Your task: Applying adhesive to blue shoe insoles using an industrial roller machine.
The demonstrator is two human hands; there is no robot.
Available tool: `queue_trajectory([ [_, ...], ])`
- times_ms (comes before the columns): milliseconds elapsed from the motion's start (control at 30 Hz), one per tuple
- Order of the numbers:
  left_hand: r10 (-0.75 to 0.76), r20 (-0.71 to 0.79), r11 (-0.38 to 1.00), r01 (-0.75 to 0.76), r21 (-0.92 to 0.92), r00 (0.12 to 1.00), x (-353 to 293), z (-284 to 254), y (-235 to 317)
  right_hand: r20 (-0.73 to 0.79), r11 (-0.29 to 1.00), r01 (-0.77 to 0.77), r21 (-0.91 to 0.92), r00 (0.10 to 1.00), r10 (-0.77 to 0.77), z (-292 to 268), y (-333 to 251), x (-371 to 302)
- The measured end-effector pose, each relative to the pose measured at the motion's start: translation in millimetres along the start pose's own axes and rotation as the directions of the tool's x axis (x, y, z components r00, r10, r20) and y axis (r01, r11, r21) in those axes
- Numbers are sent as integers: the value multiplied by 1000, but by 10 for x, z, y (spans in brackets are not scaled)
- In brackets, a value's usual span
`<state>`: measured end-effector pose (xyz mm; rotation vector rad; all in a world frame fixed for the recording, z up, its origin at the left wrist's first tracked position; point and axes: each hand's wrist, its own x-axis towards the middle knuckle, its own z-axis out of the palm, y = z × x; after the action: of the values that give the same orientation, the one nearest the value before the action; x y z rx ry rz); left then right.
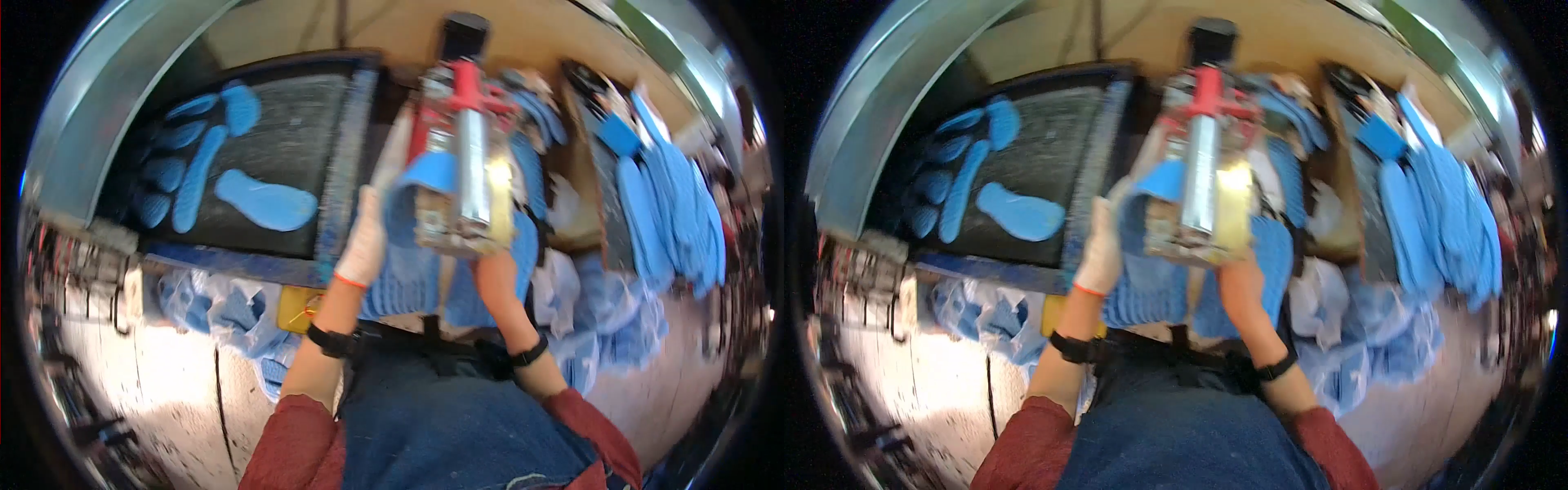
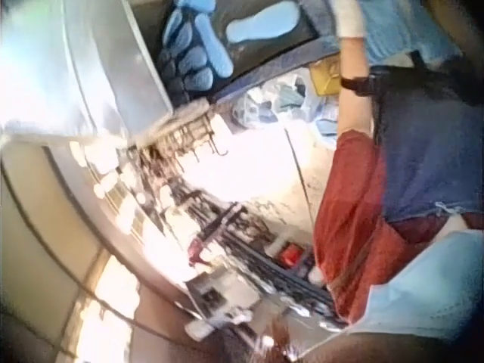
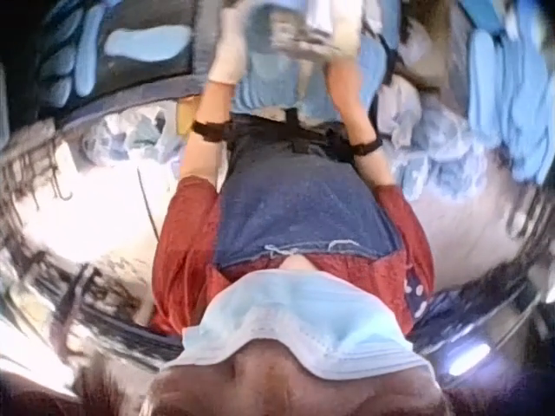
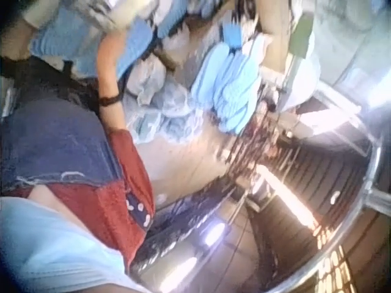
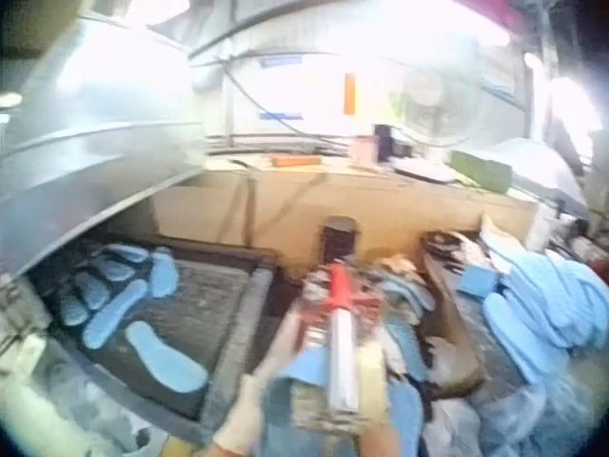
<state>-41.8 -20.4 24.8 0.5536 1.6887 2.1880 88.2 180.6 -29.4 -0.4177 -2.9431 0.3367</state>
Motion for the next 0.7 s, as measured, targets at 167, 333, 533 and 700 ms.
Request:
queue_trajectory([
  [167, -260, -72, 956, 246, -160, 963, -536, -10, 178, -189, 988, 132, 74, 975, -116, 88, 36, 58],
  [333, -259, -331, 845, 46, -534, 908, -659, -164, 667, -127, 987, 68, 143, 991, -50, 67, 73, 97],
  [533, 114, -451, 991, -134, -12, 885, 301, -1082, 776, -115, 986, 137, 94, 985, -126, -2, 72, 108],
  [700, -454, -622, 784, -46, -619, 638, 992, -1687, 441, -19, 987, 109, 120, 994, -108, -49, 184, 161],
])
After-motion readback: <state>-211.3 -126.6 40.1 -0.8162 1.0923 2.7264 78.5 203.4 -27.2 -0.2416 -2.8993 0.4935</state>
